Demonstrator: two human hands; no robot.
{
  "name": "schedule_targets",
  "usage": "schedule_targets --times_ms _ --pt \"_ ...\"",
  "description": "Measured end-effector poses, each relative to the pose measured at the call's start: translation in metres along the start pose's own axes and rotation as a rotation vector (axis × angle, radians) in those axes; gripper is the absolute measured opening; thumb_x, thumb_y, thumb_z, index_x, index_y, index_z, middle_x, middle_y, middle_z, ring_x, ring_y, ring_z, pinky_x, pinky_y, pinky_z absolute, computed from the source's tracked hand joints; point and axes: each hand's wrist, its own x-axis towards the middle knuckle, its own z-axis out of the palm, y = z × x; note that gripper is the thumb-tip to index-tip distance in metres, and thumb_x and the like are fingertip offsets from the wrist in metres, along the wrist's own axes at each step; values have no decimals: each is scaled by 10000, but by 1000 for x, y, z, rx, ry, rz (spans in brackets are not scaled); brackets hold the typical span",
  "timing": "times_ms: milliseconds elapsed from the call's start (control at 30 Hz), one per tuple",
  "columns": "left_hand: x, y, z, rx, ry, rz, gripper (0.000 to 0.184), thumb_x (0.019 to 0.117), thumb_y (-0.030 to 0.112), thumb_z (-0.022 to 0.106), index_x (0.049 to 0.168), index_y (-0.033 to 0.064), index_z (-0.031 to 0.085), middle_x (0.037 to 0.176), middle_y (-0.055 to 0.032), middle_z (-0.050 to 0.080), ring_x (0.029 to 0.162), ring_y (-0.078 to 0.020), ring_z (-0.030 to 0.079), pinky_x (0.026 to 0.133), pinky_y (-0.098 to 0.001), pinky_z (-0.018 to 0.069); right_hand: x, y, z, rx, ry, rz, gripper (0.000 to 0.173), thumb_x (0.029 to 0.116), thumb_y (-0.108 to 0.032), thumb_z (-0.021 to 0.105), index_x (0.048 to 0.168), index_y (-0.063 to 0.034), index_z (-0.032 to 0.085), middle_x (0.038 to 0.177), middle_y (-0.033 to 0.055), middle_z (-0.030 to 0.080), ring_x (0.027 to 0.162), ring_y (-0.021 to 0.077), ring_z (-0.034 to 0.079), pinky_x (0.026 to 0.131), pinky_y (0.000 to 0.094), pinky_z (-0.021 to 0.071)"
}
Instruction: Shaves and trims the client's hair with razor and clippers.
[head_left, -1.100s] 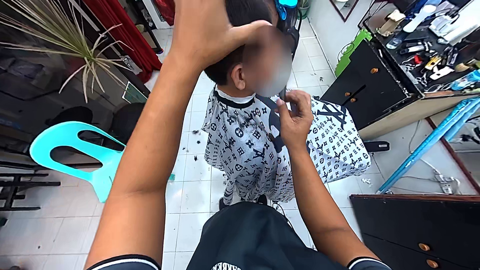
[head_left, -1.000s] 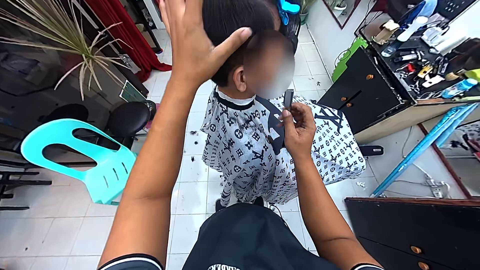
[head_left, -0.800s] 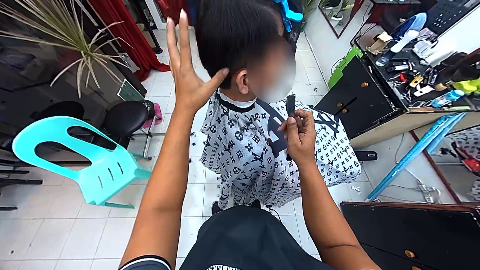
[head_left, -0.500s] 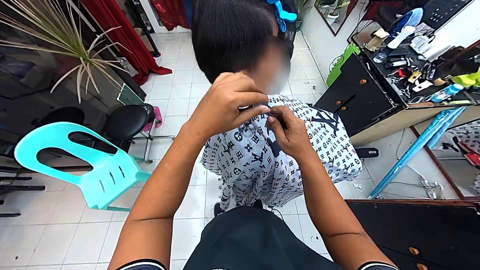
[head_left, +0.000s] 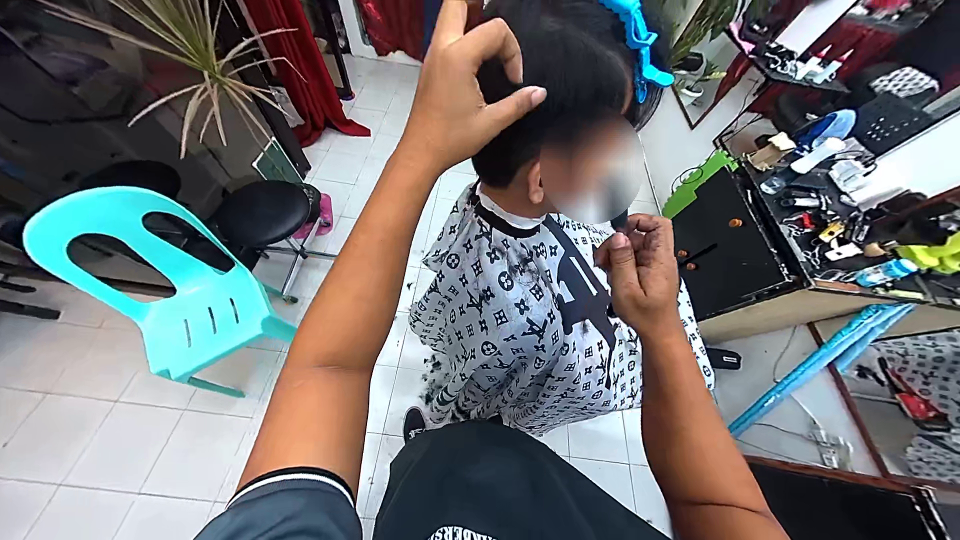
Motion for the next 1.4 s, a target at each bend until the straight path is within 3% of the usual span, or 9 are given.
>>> schedule_targets --times_ms 100,267,400,500,600,733,833,933,1400 --pt "-8 -14 6 -78 9 -4 374 876 465 751 921 97 703 1388 -221 543 1401 -271 457 1152 -395 392 19 -16 -15 -142 -81 -86 293 1111 -228 411 1294 -5 460 861 47 629 649 76 588 592 265 527" --pt "-22 -28 17 -204 50 -20 329 899 406 744 889 82 691 1459 -205 513 1411 -247 461 1141 -379 413 39 -37 -13 -238 -81 -194 295 1102 -187 462 1300 22 526 885 87 656 702 77 609 652 242 539" --pt "-29 -33 21 -275 18 -17 310 909 394 736 934 87 695 1452 -195 517 1403 -244 466 1133 -374 423 26 -27 25 -362 -36 -107 273 1091 -156 475 1260 52 530 872 136 670 721 183 656 682 356 571" --pt "-31 -38 19 -290 -27 -17 313 917 401 724 990 98 694 1474 -195 500 1424 -246 441 1149 -378 398 19 -4 56 -469 40 -105 246 1058 -149 548 1170 39 659 1017 185 716 911 292 697 838 433 565" --pt "-30 -41 17 -305 -52 -3 332 923 419 718 1013 100 705 1432 -197 530 1414 -244 449 1155 -368 385 21 8 77 -523 129 -115 201 1016 -150 614 1094 -2 725 1192 226 666 1080 345 643 956 451 510" --pt "-30 -43 17 -310 -58 -19 329 918 413 721 1029 104 714 1301 -183 592 1310 -235 523 1094 -347 421 25 12 96 -536 251 -102 180 987 -165 664 1051 -18 746 1243 255 608 1028 320 616 929 423 497" --pt "-30 -45 17 -309 -59 -35 322 908 409 729 1029 111 720 1220 -161 610 1213 -216 560 1032 -327 445 25 14 101 -554 320 -116 188 998 -146 642 1076 -4 736 1246 245 640 1103 343 615 968 426 485" --pt "-31 -46 18 -322 -53 -33 312 905 399 734 1024 111 724 1226 -166 607 1219 -212 560 1039 -323 443 28 15 101 -564 363 -129 182 1011 -134 620 1102 -14 722 1215 199 681 1141 316 630 983 412 484" --pt "-32 -47 24 -456 36 -41 326 939 404 709 977 81 708 1176 -151 610 1175 -211 582 994 -331 501 27 15 95 -601 260 -138 170 993 -145 648 1055 -37 764 1225 231 649 1058 322 631 942 424 500"
